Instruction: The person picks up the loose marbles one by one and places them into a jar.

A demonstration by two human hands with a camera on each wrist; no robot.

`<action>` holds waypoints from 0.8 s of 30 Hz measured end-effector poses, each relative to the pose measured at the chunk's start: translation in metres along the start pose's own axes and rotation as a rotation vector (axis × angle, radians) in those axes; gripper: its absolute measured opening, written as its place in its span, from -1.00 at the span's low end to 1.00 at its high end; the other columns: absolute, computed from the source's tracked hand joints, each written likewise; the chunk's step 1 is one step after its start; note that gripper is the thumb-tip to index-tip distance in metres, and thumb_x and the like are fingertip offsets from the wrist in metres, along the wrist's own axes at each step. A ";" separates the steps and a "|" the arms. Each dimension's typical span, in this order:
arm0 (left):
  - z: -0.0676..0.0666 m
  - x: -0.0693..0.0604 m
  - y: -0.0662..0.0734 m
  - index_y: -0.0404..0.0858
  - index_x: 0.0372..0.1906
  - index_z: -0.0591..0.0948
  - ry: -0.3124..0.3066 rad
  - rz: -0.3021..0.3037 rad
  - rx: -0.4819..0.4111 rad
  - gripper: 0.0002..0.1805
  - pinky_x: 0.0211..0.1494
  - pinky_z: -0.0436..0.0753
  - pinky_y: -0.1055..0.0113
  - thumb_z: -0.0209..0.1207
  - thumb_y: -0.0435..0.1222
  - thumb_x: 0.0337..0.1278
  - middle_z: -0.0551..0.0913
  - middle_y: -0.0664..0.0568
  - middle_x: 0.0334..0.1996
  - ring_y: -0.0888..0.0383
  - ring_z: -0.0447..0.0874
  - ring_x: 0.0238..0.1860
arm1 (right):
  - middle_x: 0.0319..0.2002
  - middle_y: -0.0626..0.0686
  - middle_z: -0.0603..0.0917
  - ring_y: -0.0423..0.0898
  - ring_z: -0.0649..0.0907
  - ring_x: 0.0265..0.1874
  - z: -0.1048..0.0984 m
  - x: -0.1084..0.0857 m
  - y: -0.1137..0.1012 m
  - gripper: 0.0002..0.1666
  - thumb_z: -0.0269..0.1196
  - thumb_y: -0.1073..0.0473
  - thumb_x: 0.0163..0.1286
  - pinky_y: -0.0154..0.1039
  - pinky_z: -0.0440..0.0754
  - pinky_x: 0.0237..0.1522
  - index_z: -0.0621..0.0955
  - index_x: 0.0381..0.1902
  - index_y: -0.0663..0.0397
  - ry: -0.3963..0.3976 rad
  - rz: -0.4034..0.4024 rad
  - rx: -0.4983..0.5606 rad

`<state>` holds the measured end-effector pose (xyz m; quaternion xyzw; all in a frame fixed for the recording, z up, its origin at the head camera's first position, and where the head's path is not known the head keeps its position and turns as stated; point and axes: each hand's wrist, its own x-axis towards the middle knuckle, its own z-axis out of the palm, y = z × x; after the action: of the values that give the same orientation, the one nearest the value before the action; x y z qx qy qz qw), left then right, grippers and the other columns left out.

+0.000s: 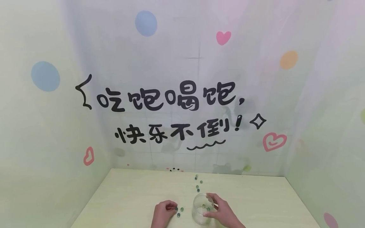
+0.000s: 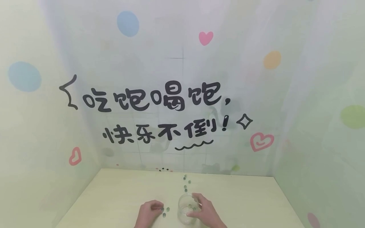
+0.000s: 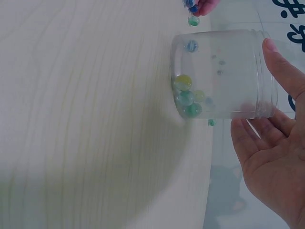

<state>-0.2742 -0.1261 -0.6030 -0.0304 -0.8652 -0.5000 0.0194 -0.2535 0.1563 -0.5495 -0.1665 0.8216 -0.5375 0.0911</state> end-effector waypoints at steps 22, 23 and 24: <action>-0.003 0.003 0.008 -0.27 -0.28 0.73 0.003 -0.055 -0.013 -0.84 -0.23 0.73 0.31 0.34 -0.52 0.01 0.77 0.04 -0.36 0.21 0.70 -0.33 | 0.31 0.46 0.43 0.46 0.42 0.30 -0.001 0.002 -0.001 -0.08 0.48 0.00 0.18 0.27 0.54 0.24 0.36 0.36 0.32 0.009 0.012 0.017; -0.003 0.003 0.009 -0.27 -0.28 0.73 0.003 -0.053 -0.011 -0.84 -0.23 0.72 0.31 0.34 -0.52 0.01 0.77 0.04 -0.36 0.21 0.70 -0.33 | 0.31 0.46 0.43 0.46 0.42 0.30 -0.001 0.002 -0.001 -0.07 0.48 -0.01 0.18 0.27 0.54 0.23 0.36 0.36 0.32 0.010 0.015 0.015; -0.003 0.003 0.009 -0.27 -0.28 0.73 0.003 -0.051 -0.010 -0.84 -0.24 0.72 0.32 0.34 -0.52 0.01 0.77 0.04 -0.36 0.21 0.70 -0.34 | 0.31 0.46 0.43 0.47 0.43 0.29 -0.001 0.002 -0.001 -0.07 0.48 -0.01 0.17 0.28 0.54 0.23 0.36 0.36 0.31 0.011 0.018 0.014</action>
<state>-0.2762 -0.1242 -0.5933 -0.0075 -0.8633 -0.5046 0.0078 -0.2552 0.1562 -0.5481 -0.1554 0.8197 -0.5435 0.0925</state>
